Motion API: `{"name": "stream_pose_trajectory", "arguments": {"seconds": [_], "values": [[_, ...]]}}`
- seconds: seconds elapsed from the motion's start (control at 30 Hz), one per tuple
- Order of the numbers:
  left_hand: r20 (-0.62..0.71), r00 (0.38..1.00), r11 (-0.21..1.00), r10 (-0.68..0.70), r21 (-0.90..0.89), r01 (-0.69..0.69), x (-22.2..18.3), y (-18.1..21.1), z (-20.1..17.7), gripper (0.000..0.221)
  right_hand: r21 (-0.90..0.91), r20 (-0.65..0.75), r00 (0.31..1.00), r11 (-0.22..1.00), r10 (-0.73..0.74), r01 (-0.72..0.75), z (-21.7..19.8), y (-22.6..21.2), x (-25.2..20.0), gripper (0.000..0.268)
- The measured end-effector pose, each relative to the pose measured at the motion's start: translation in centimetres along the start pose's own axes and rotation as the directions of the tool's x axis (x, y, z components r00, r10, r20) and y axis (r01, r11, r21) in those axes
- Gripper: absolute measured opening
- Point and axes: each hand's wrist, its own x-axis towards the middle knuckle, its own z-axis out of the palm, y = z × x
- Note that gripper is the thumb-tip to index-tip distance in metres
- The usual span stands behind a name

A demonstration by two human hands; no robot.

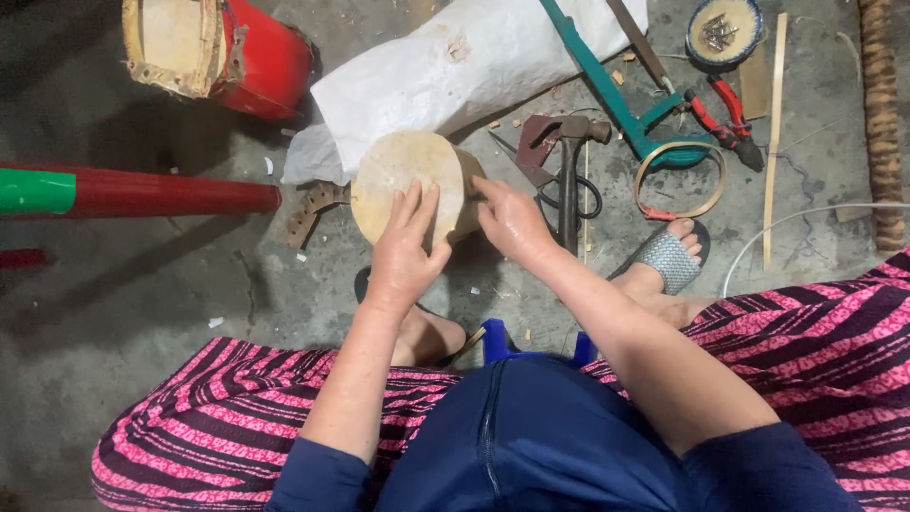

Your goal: Assembling a percussion instrument by hammering a circular wooden piece into a frame and inspecting the fit.

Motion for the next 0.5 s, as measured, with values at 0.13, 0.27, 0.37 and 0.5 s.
{"name": "stream_pose_trajectory", "arguments": {"seconds": [0.13,0.27,0.37,0.5], "values": [[0.000,0.999,0.993,0.046,0.105,-0.045,-0.2,-1.1,1.8,0.074,0.006,0.030,0.999,1.000,0.026,-0.026,-0.2,-0.4,-0.2,0.042],[0.009,0.997,0.972,0.071,0.226,-0.071,-0.4,-1.1,2.8,0.079,-0.004,0.039,0.999,1.000,0.029,-0.029,-0.4,-0.9,-0.2,0.041],[-0.005,0.995,0.953,0.096,0.290,-0.091,-0.4,-0.8,3.1,0.081,0.013,0.046,0.998,0.999,0.047,-0.047,-0.8,-0.8,0.1,0.041],[-0.030,0.992,0.933,0.122,0.344,-0.105,-0.5,-0.7,3.5,0.085,0.080,0.071,0.994,0.993,0.082,-0.088,-1.2,-0.9,0.2,0.044]]}}
